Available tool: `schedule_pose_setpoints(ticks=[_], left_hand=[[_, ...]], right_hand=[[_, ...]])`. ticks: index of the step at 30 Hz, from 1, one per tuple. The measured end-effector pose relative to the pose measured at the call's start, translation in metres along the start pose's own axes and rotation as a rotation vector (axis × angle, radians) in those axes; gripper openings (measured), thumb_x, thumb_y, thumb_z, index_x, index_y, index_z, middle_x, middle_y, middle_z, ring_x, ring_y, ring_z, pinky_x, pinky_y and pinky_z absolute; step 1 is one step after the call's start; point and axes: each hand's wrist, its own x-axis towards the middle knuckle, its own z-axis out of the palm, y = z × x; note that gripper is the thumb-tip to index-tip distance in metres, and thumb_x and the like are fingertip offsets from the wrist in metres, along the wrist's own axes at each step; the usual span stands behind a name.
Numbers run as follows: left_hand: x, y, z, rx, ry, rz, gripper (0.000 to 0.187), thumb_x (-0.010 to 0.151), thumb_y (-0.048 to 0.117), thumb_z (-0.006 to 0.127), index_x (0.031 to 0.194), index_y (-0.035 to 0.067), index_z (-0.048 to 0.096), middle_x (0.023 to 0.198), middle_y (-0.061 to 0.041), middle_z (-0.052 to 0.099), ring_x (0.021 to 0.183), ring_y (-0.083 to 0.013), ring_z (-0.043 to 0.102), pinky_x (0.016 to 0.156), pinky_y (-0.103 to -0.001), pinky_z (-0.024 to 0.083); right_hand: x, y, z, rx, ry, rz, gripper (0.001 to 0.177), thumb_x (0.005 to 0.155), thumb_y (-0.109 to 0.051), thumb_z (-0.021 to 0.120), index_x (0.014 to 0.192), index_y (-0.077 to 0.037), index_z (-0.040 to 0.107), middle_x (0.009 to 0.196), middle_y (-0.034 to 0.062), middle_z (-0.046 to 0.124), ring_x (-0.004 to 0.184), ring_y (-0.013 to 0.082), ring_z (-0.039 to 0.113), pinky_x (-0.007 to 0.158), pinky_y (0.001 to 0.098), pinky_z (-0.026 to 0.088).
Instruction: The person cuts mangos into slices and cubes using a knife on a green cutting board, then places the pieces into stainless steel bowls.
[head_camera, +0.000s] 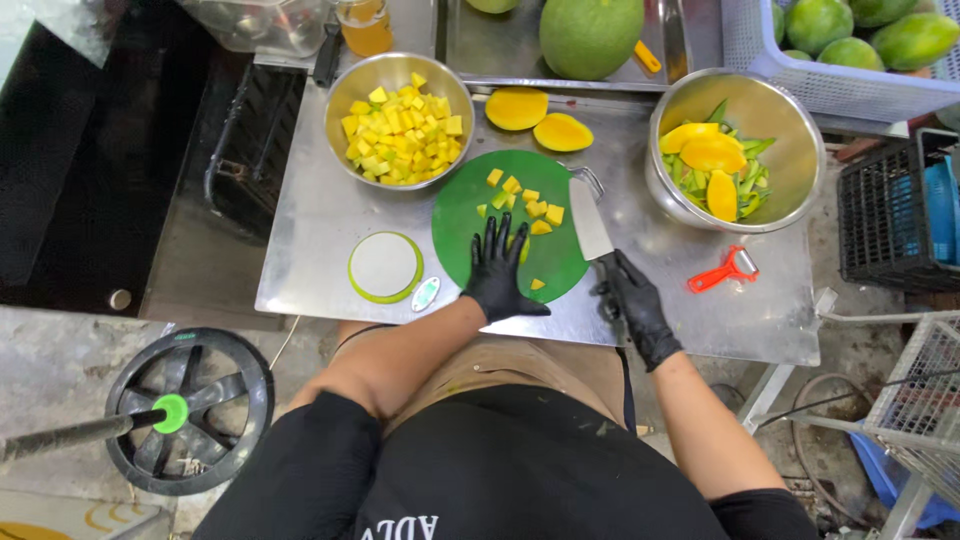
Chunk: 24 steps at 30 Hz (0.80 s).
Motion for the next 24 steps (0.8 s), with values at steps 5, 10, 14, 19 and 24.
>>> schedule_pose_setpoints(ticks=[5, 10, 14, 19, 24], left_hand=[[0.054, -0.015, 0.007, -0.057, 0.332, -0.166, 0.143, 0.056, 0.073, 0.091, 0.165, 0.021, 0.014, 0.172, -0.019, -0.003, 0.157, -0.0462, -0.003, 0.119, -0.071, 0.008], [0.079, -0.037, -0.016, -0.206, 0.317, -0.099, 0.138, 0.050, 0.063, 0.094, 0.158, 0.014, 0.023, 0.161, -0.022, 0.025, 0.149, -0.0430, 0.024, 0.121, -0.057, 0.022], [0.087, -0.033, -0.003, -0.319, 0.475, 0.099, 0.104, 0.058, 0.045, 0.095, 0.145, 0.013, 0.048, 0.144, -0.021, 0.052, 0.134, -0.0408, 0.048, 0.114, -0.049, 0.038], [0.081, -0.023, 0.017, -0.430, 0.629, -0.069, 0.049, 0.079, 0.030, 0.085, 0.124, 0.016, 0.070, 0.140, -0.014, 0.061, 0.129, -0.0355, 0.057, 0.110, -0.044, 0.048], [0.074, -0.019, 0.020, -0.514, 0.779, -0.073, 0.033, 0.082, 0.024, 0.082, 0.113, 0.015, 0.075, 0.133, -0.013, 0.066, 0.124, -0.0333, 0.062, 0.108, -0.043, 0.050]], right_hand=[[-0.001, 0.022, 0.024, 0.112, -0.047, 0.028, 0.055, 0.101, -0.026, 0.060, 0.153, -0.013, 0.049, 0.076, 0.0067, 0.068, 0.047, 0.0080, 0.052, 0.043, 0.0249, 0.042], [-0.014, 0.004, 0.056, 0.034, -0.079, 0.066, 0.052, 0.102, -0.028, 0.062, 0.152, -0.014, 0.054, 0.073, 0.0067, 0.064, 0.046, 0.0075, 0.048, 0.044, 0.0237, 0.039], [-0.015, 0.002, 0.080, 0.022, -0.134, 0.007, 0.050, 0.102, -0.025, 0.061, 0.150, -0.012, 0.055, 0.076, 0.0030, 0.066, 0.050, 0.0055, 0.048, 0.047, 0.0233, 0.042], [-0.013, 0.004, 0.093, -0.038, -0.160, -0.073, 0.049, 0.104, -0.023, 0.061, 0.150, -0.011, 0.055, 0.080, 0.0005, 0.067, 0.061, 0.0017, 0.055, 0.056, 0.0203, 0.048], [-0.026, -0.016, 0.094, -0.042, -0.161, -0.053, 0.050, 0.101, -0.023, 0.062, 0.149, -0.011, 0.056, 0.075, 0.0012, 0.064, 0.055, 0.0044, 0.050, 0.051, 0.0222, 0.045]])
